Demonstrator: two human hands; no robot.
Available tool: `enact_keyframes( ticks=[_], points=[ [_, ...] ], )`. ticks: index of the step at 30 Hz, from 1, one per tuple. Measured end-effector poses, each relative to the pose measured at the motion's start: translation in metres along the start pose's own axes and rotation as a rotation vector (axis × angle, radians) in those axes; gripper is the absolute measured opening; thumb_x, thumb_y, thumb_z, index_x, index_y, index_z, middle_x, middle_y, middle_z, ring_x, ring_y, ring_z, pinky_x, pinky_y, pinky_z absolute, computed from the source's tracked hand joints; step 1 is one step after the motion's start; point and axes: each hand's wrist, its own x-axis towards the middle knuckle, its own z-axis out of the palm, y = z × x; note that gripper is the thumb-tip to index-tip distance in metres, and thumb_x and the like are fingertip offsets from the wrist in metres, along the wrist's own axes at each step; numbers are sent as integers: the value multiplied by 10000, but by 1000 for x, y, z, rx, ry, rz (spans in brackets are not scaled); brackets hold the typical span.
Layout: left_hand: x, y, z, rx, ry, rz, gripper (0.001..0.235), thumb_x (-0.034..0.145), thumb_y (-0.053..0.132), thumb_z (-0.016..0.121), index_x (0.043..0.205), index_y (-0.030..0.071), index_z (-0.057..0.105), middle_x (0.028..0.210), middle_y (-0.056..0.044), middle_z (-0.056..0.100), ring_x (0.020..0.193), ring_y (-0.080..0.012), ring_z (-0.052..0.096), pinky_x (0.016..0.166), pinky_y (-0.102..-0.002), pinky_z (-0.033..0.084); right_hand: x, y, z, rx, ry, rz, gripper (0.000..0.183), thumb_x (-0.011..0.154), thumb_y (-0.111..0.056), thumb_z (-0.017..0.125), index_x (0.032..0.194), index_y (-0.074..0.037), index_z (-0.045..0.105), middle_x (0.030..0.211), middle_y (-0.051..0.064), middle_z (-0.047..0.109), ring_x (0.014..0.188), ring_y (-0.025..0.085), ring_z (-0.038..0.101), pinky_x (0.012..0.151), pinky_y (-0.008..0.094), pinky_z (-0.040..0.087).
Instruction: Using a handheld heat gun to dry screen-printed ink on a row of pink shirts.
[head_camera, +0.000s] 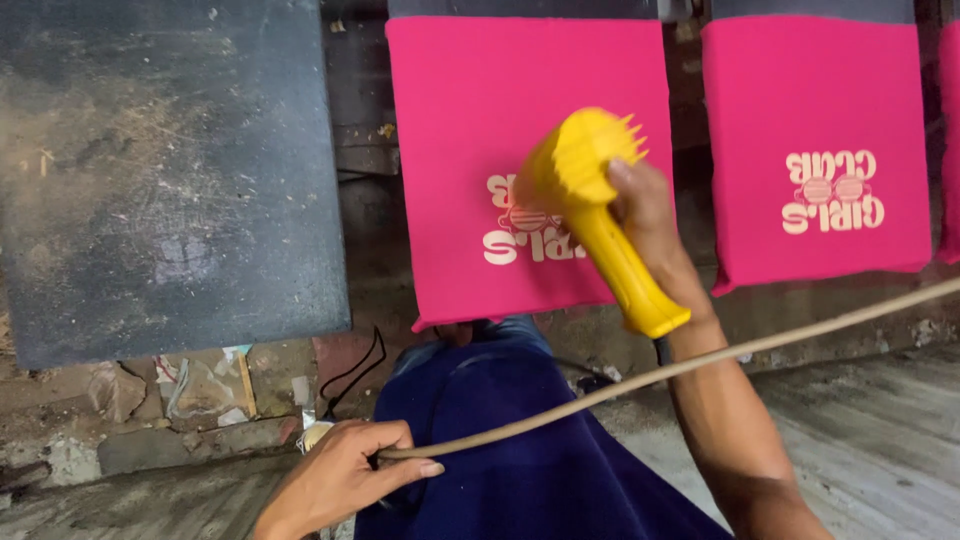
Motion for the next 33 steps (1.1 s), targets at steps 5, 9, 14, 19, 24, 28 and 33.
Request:
enact_keyframes(
  ticks=[5,9,14,19,24,28,33],
  points=[
    [-2,-5,-2,-49,18,25,450,891,438,887,635,184,619,542,80,511,530,-53,425,510,-285,329,-43,-47,4,-299,69,10,369,897,-408,620,965,-45,637,723,61,627,573,207,646,482,304,524],
    [3,16,-12,-22,-76,-143,467,926,445,881,657,180,606,585,76,484,540,-55,424,540,-280,334,-29,-10,14,51,-19,106,569,821,-408,728,979,134,657,674,267,659,553,365,687,486,427,633],
    [2,6,-9,27,-27,-50,489,908,453,895,641,190,581,562,81,463,537,-56,413,530,-284,333,-34,-40,9,-169,61,-68,396,885,-411,631,891,-15,634,659,131,606,504,258,632,427,350,522],
    [5,6,-10,-10,-32,-55,522,924,422,903,631,167,554,573,64,426,534,-66,393,520,-296,302,-39,-43,11,-164,71,48,525,856,-498,644,885,26,651,642,119,634,527,248,658,475,323,593],
    [1,9,-12,-12,-25,-94,488,907,411,910,638,168,585,580,61,439,547,-63,405,530,-296,319,-27,-46,-22,-244,199,-97,395,968,-377,610,1051,8,589,679,161,614,517,304,665,426,378,571],
    [7,-7,-7,6,-22,-30,502,908,413,913,627,174,572,573,69,413,545,-64,379,522,-299,295,-49,-51,-26,-147,179,91,518,892,-538,579,904,-24,645,620,146,633,515,262,637,442,341,522],
    [6,7,-13,18,-47,-83,499,905,398,915,638,165,564,596,56,444,580,-71,406,550,-286,325,-45,-58,-14,-147,245,-98,618,861,-556,609,1073,23,650,700,134,655,529,233,678,437,295,588]
  ],
)
